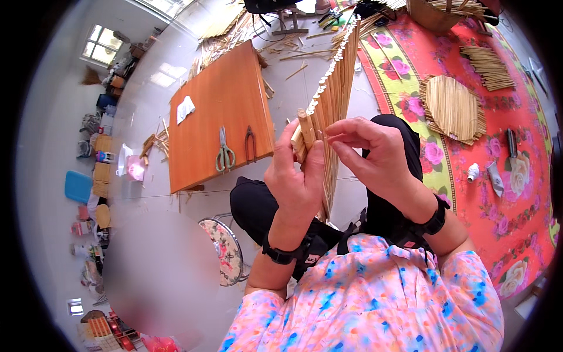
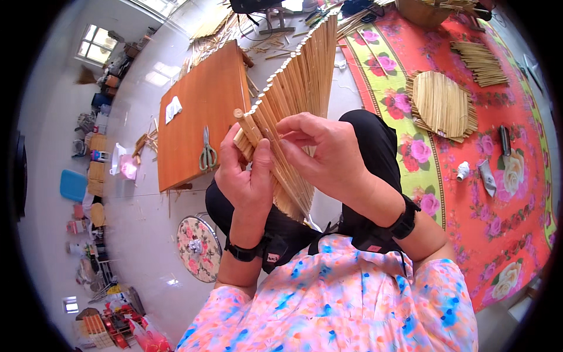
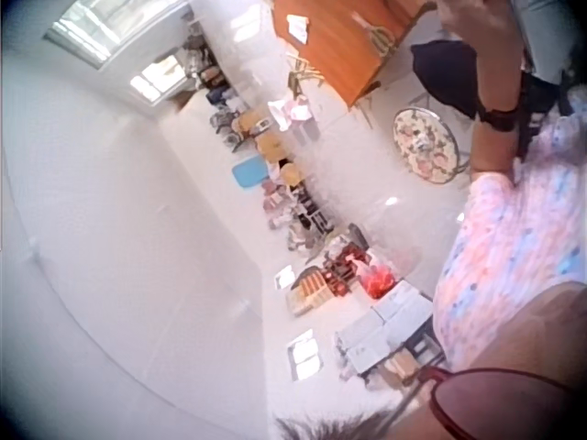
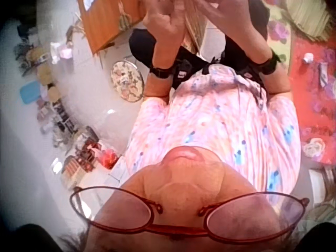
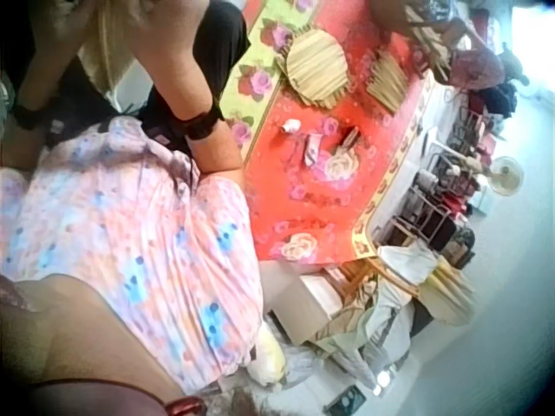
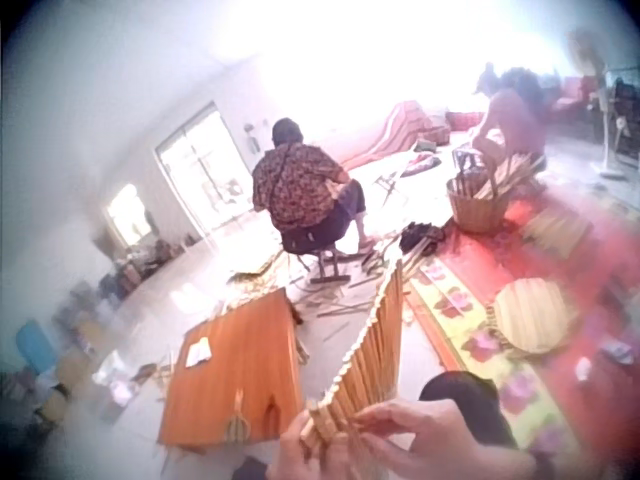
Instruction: The person sits on the floor and weaves a bamboo mat by threading a white string through the ends of bamboo strips. They use scissors to trim excess string and a knife to adjust the bamboo edges, repeating the process to secure the mat's structure.
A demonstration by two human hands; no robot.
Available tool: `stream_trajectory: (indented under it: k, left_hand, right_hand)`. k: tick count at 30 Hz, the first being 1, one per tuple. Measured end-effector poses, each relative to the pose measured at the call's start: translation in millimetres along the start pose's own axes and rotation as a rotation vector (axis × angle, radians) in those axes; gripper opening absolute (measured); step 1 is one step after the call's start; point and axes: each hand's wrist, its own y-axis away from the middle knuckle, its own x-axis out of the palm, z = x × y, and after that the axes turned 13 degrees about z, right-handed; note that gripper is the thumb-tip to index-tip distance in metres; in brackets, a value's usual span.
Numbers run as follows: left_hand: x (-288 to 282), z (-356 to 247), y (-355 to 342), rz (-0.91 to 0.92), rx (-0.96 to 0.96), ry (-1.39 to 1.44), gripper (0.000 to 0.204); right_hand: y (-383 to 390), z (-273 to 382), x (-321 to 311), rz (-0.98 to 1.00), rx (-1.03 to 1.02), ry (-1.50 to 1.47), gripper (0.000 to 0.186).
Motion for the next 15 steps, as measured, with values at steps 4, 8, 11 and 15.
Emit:
stream_trajectory:
  k: [4,8,11,15]
  left_hand:
    - [1.4,0.2,-4.8,-0.04,-0.011,0.069,0.04]
    - [-0.7,-2.8,-7.5,-0.044,-0.053,0.034,0.042]
    - [-0.8,-4.3,-9.8,-0.038,-0.079,0.055,0.043]
    - [2.7,-8.7,-13.8,-0.053,-0.089,0.085,0.042]
  right_hand:
    - [-9.8,-6.3,-2.4,-0.045,-0.093,0.106,0.016]
    - [-20.0,-10.4,-5.8,-0.052,-0.163,0.13,0.017]
    - [-27.1,-12.9,-8.6,-0.096,-0.204,0.182,0.019]
    - [-42.6,-11.8,-15.8,-0.127,-0.368,0.26,0.025]
